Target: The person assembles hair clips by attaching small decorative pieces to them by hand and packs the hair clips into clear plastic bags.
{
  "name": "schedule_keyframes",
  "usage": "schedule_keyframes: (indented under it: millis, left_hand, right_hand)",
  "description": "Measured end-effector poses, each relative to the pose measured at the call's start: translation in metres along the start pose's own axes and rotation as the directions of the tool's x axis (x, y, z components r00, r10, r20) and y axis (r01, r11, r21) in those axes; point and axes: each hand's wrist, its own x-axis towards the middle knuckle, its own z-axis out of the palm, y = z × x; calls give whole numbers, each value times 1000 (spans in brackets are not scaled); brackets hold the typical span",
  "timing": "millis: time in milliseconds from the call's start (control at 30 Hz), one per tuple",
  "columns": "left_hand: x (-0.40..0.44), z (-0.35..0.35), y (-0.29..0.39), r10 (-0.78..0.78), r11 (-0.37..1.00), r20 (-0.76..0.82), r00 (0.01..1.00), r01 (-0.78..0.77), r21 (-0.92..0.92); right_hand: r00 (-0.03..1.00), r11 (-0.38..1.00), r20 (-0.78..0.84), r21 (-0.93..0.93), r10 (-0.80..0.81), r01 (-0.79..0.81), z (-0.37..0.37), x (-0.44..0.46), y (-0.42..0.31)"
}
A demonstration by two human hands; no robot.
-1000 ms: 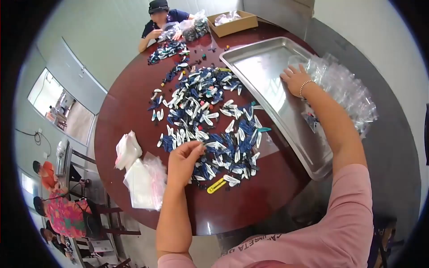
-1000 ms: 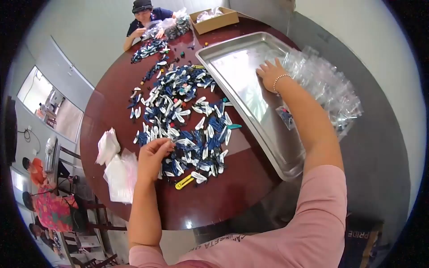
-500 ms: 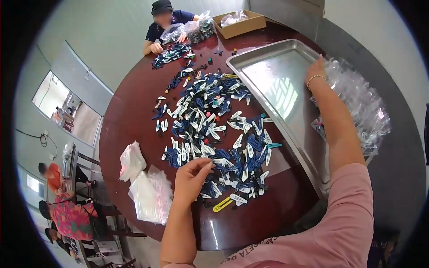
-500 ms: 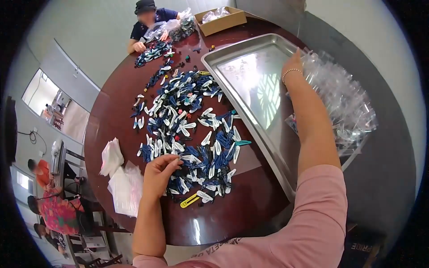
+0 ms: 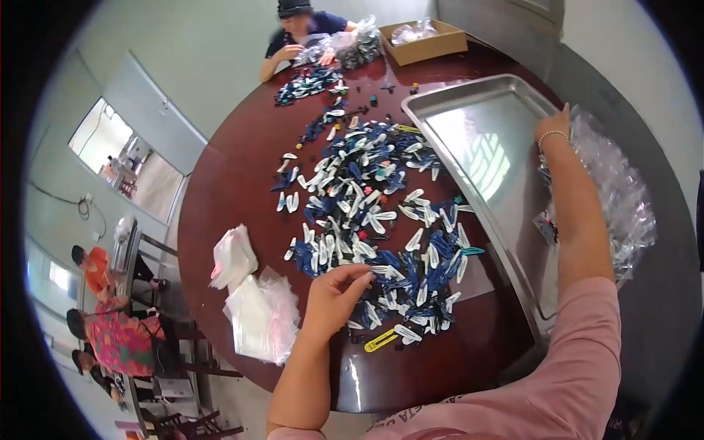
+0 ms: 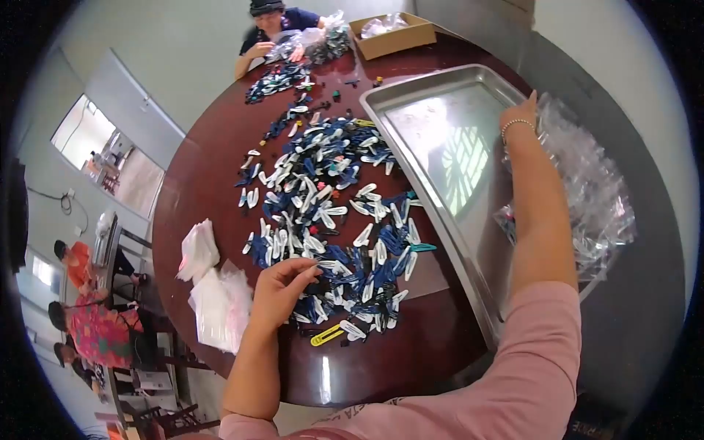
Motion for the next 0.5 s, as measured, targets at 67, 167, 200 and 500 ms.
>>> schedule_keyframes:
  millis: [67, 167, 200, 500]
  left_hand:
    - [-3, 0, 2, 16, 1000, -4, 1000, -16, -19]
    - [-3, 1, -3, 54, 998, -19, 998, -54, -38]
    - [-5, 0, -2, 72, 997, -22, 997, -73, -37]
    - [-7, -1, -1, 303, 945, -114, 946, -282, 166]
  right_hand:
    - [997, 999, -66, -24, -38, 36, -6, -6, -4]
    - [984, 991, -130, -73, -119, 110, -21, -7, -3]
    - [977, 983, -129, -87, -170, 160, -26, -7, -4]
    - [738, 935, -621, 21, -264, 353, -60, -64, -24]
